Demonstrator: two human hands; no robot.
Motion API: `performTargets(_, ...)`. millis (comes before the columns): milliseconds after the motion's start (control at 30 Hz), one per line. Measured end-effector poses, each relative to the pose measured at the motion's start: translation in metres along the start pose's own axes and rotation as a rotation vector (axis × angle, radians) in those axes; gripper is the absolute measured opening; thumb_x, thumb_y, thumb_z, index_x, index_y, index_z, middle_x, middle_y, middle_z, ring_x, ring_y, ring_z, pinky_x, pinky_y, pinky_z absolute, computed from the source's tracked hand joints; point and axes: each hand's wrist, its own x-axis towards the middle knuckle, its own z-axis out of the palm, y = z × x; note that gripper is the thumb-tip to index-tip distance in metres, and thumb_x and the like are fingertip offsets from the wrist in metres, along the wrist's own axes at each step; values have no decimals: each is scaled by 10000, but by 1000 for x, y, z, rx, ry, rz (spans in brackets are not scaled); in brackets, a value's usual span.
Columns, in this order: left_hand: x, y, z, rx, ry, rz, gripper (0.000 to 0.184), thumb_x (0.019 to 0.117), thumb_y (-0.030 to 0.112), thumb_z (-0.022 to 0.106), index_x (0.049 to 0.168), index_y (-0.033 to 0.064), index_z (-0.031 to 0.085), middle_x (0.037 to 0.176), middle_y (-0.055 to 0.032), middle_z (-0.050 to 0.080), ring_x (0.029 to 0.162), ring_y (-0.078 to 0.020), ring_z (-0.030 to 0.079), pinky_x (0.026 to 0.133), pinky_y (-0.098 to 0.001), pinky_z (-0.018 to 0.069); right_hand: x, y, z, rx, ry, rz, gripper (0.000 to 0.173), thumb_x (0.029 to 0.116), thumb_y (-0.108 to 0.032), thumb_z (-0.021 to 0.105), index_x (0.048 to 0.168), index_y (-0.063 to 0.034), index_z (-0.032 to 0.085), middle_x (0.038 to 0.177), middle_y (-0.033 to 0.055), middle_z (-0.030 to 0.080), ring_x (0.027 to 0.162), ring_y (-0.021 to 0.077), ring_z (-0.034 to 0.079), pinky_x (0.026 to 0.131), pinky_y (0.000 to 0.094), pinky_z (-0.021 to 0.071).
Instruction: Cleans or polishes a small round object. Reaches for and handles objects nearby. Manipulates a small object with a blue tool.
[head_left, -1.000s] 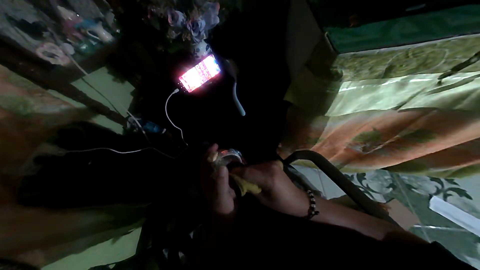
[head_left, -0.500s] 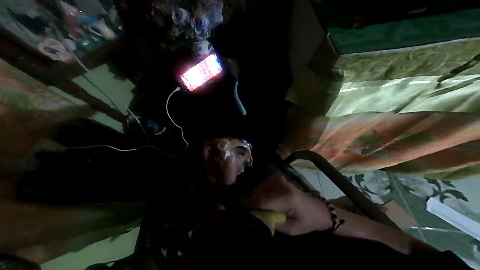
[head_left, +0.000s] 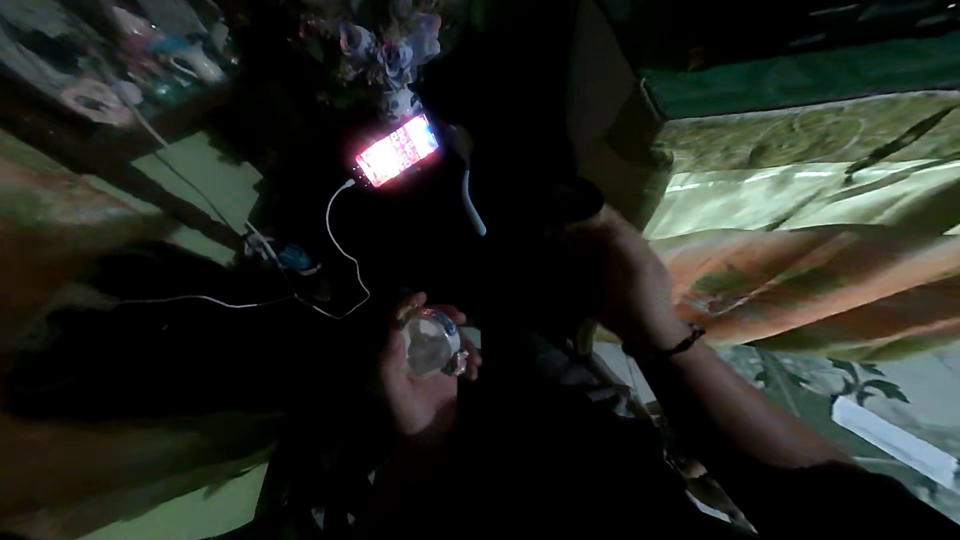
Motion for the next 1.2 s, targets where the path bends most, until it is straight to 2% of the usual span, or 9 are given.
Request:
performTargets(133,-5,0,-11,-55,-15,-46,575,872,552,676,1278,150,620,1052,-181,723,713,-283,723,538,-377,596,50,-34,7,-207,65,-386,312,1067,-175,495,1359,-116,592,1119,-17,670,913,28,652,773,207,574)
performTargets(233,-10,-1,-13,-50,-12,-46,553,889,547,660,1259,137,620,1064,-191,720,724,-293,728,543,-379,602,102,-22,16,-584,146,-648,425,966,-52,587,1389,-78,620,1262,184,576,1115,216,590,931,337,537)
performTargets(433,-19,2,-20,-5,50,-76,554,893,572,631,1248,147,625,1031,-189,724,720,-295,729,561,-382,609,131,7,30,-1374,-54,-201,455,910,-341,739,1306,-128,671,1497,288,461,1183,533,577,847,699,507)
performTargets(567,-20,1,-20,-7,84,-115,529,896,537,641,1239,135,611,1015,-169,732,707,-263,729,540,-348,599,124,15,57,-1251,-48,-404,329,918,-245,714,1195,-68,718,1274,239,600,1197,461,552,897,624,506)
performTargets(667,-18,-2,-8,-12,124,-128,392,955,455,566,1163,131,637,960,-146,748,693,-237,735,506,-319,581,130,16,80,-1268,-218,-161,520,965,-372,678,1386,-81,590,1302,253,587,1043,431,656,820,599,553)
performTargets(767,-20,-8,-14,25,82,-141,591,937,526,601,1362,116,563,1031,-177,733,776,-272,738,554,-353,603,145,27,94,-1316,-254,-18,724,976,-446,643,1572,-128,384,1362,276,557,1017,458,663,793,619,547)
performTargets(867,-21,-7,-5,117,133,-147,594,984,455,510,1378,14,453,1005,-168,729,787,-268,746,549,-343,612,155,37,97,-1322,-234,41,751,979,-335,654,1608,-140,293,1280,287,609,1060,497,646,811,653,530)
performTargets(1000,-28,-13,-14,92,143,-155,684,868,617,653,1333,118,596,1003,-157,724,739,-240,724,558,-351,606,149,31,96,-1376,-218,94,741,994,-108,528,1639,-147,166,1111,257,679,990,471,681,764,622,547)
performTargets(1200,-30,-13,-23,193,163,-200,758,877,627,645,1399,96,502,1068,-150,700,761,-230,711,564,-340,601,80,9,57,-1227,-131,-67,644,1032,-151,507,1624,-112,257,1144,248,676,951,446,685,793,618,554)
